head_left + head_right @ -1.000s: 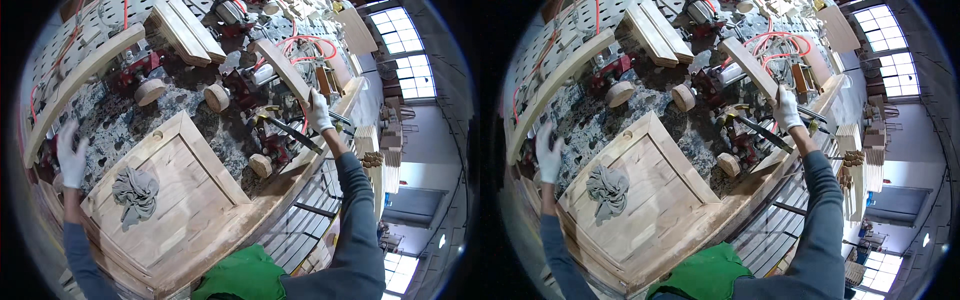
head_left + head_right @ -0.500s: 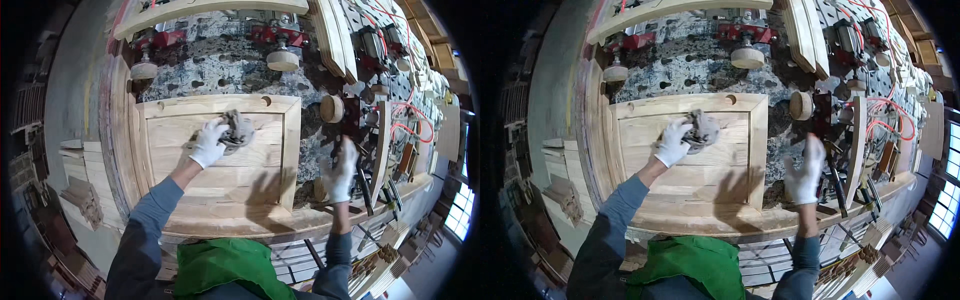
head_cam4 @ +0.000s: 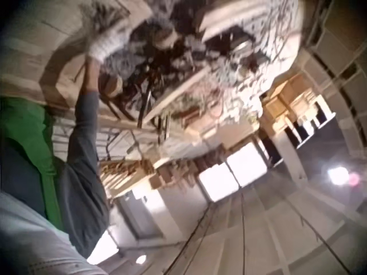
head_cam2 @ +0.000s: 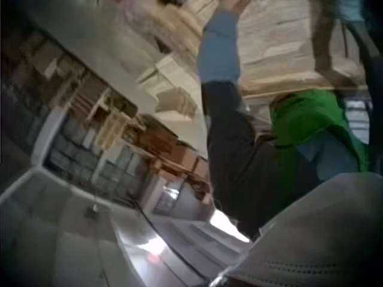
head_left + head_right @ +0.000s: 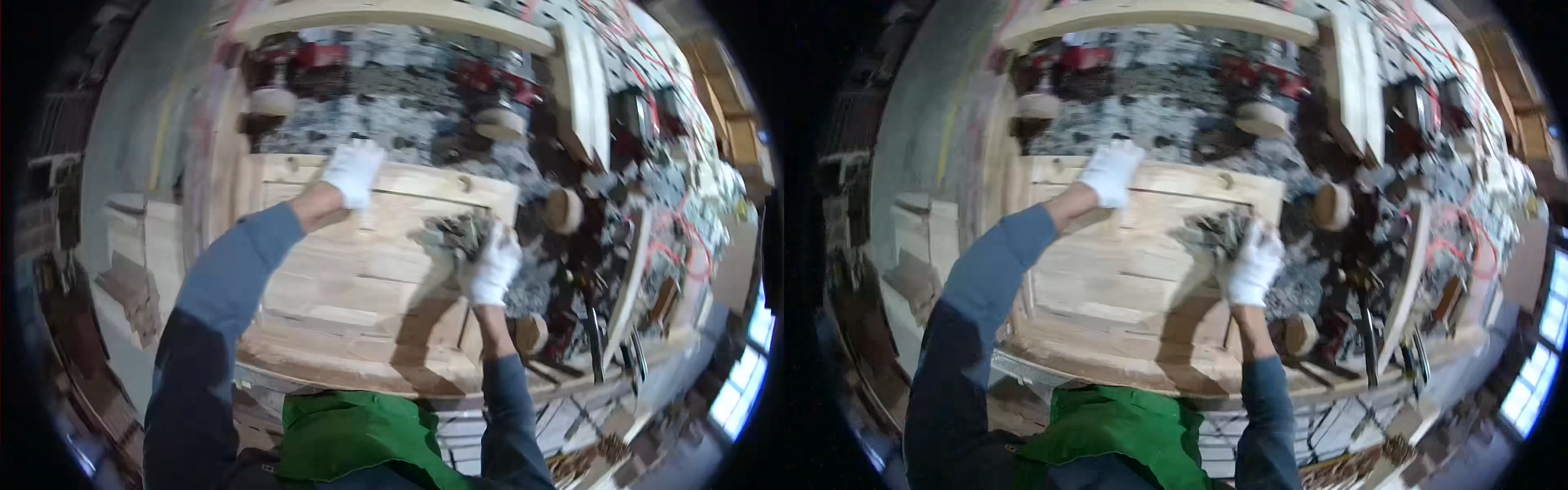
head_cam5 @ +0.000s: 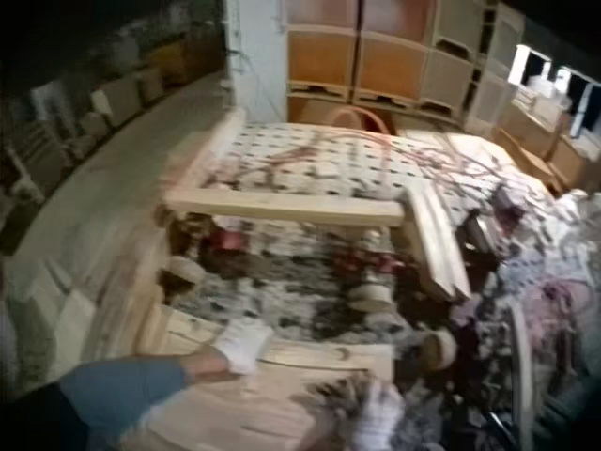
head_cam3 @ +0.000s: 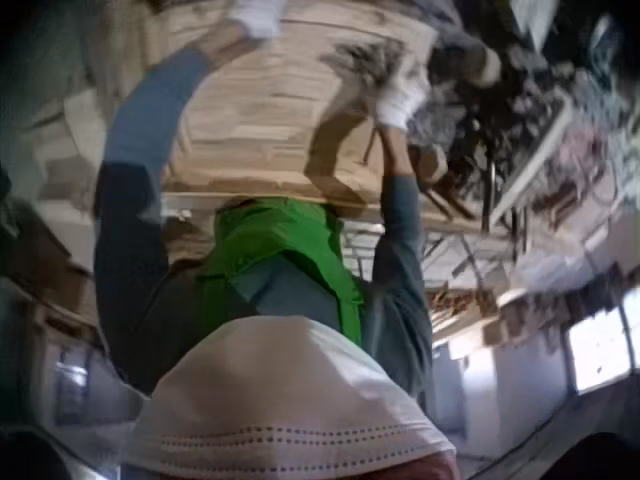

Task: Assemble wooden panels by attaching trim using a pneumatic nail gun.

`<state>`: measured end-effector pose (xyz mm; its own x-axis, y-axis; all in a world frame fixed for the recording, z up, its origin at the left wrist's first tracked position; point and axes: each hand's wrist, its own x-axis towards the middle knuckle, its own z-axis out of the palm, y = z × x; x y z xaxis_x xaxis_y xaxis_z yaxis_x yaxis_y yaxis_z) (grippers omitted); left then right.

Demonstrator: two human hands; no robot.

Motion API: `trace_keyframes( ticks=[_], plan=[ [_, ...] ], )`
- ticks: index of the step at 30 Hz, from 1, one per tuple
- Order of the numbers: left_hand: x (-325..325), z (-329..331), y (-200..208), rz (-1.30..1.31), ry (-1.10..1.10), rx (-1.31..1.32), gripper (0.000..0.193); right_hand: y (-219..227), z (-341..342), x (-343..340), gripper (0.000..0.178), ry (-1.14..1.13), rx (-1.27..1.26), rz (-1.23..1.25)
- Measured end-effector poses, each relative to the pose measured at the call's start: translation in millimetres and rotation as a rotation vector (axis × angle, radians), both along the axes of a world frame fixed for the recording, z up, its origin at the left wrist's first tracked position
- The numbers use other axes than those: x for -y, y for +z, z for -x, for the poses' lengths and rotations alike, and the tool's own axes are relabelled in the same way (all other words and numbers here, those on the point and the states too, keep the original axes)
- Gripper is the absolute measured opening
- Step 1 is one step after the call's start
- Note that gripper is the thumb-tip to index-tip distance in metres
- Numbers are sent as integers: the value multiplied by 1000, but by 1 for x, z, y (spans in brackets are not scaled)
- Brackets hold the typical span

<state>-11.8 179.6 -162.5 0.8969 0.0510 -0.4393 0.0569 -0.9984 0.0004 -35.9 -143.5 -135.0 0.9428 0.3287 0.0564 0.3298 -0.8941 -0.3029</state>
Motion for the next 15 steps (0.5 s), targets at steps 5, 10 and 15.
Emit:
trace_keyframes(
  ticks=[5,10,15],
  plan=[
    [33,-13,12,-17,14,177,36,-26,-8,45,81,-251,-200,32],
    [25,-7,18,28,71,141,43,-19,-27,40,59,-382,-374,-78],
    [26,-3,11,62,93,186,38,-16,-32,39,55,-407,-430,-81]
  ],
)
